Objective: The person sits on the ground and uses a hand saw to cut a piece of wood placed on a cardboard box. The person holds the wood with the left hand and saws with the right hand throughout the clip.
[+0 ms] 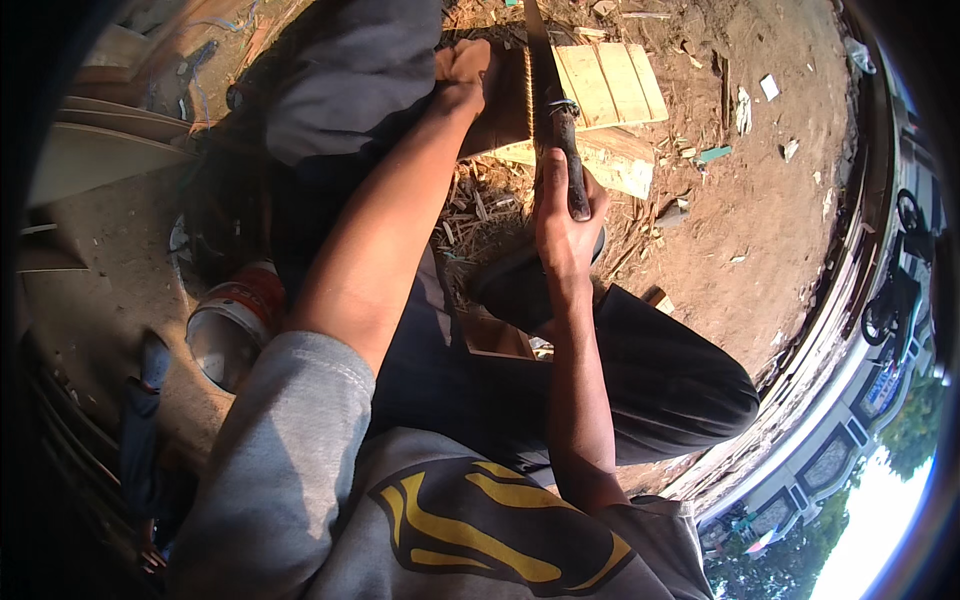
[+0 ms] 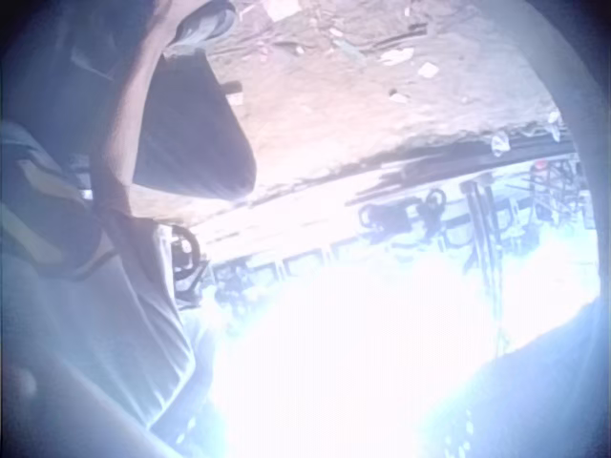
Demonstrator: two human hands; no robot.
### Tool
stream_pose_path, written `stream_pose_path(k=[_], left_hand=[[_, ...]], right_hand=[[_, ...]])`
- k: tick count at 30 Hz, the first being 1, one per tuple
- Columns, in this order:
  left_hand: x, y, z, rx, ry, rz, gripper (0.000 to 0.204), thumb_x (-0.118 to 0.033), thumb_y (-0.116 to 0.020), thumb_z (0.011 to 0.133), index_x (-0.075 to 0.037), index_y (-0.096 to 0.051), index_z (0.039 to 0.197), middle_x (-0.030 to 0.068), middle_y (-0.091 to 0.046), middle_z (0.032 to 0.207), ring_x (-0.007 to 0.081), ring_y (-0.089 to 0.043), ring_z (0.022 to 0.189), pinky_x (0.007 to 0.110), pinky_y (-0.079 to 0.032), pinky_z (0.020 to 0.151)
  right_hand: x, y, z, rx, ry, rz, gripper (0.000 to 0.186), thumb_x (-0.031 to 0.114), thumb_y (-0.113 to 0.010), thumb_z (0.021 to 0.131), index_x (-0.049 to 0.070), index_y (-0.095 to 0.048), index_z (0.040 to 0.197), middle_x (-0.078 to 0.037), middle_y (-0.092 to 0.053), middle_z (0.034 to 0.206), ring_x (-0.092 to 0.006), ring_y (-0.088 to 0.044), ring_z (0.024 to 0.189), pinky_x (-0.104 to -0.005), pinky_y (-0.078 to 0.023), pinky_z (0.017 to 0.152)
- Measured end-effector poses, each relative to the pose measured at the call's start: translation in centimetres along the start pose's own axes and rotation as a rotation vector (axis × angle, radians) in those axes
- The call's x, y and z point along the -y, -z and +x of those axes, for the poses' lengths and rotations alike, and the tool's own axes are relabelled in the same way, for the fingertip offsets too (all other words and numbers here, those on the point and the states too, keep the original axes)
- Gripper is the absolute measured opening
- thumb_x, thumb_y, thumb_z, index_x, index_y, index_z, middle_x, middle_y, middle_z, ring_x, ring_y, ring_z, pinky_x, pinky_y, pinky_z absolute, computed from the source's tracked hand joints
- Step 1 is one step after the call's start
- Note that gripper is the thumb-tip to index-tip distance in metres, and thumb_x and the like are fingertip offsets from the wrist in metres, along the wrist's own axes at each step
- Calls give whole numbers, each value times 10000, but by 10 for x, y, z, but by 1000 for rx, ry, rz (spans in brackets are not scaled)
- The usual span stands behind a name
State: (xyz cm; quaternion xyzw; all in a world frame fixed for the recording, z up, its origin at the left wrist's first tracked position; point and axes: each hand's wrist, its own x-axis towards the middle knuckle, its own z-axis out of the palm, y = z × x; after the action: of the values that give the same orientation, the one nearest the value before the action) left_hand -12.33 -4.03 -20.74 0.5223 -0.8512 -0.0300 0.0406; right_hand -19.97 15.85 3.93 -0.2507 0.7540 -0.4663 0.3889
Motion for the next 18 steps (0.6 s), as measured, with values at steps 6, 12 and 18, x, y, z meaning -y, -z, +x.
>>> stream_pose_path(k=[6,12,18], left_hand=[[-27,59,2,31,258,-115,189,-150,-400,827,-111,-353,647,-16,-441,704,98,-456,673,281,-358,565],[-27,59,0,67,297,-237,201,-64,-440,720,-148,-327,577,-32,-369,621,91,-394,585,270,-306,530],[-15,42,-2,-918,483,-2380,313,48,-498,580,-188,-306,508,-47,-275,513,86,-315,464,251,-233,473]], right_hand=[[-26,17,-51,-1,6,18,369,296,-499,930,35,-469,671,37,-401,560,-47,-350,540,-237,-286,472],[-40,10,-46,-72,42,71,371,296,-553,911,94,-413,634,61,-383,512,-23,-324,436,-198,-244,405],[3,-1,-5,10,-123,105,379,324,-523,917,42,-472,670,33,-406,562,-52,-345,515,-249,-293,464]])
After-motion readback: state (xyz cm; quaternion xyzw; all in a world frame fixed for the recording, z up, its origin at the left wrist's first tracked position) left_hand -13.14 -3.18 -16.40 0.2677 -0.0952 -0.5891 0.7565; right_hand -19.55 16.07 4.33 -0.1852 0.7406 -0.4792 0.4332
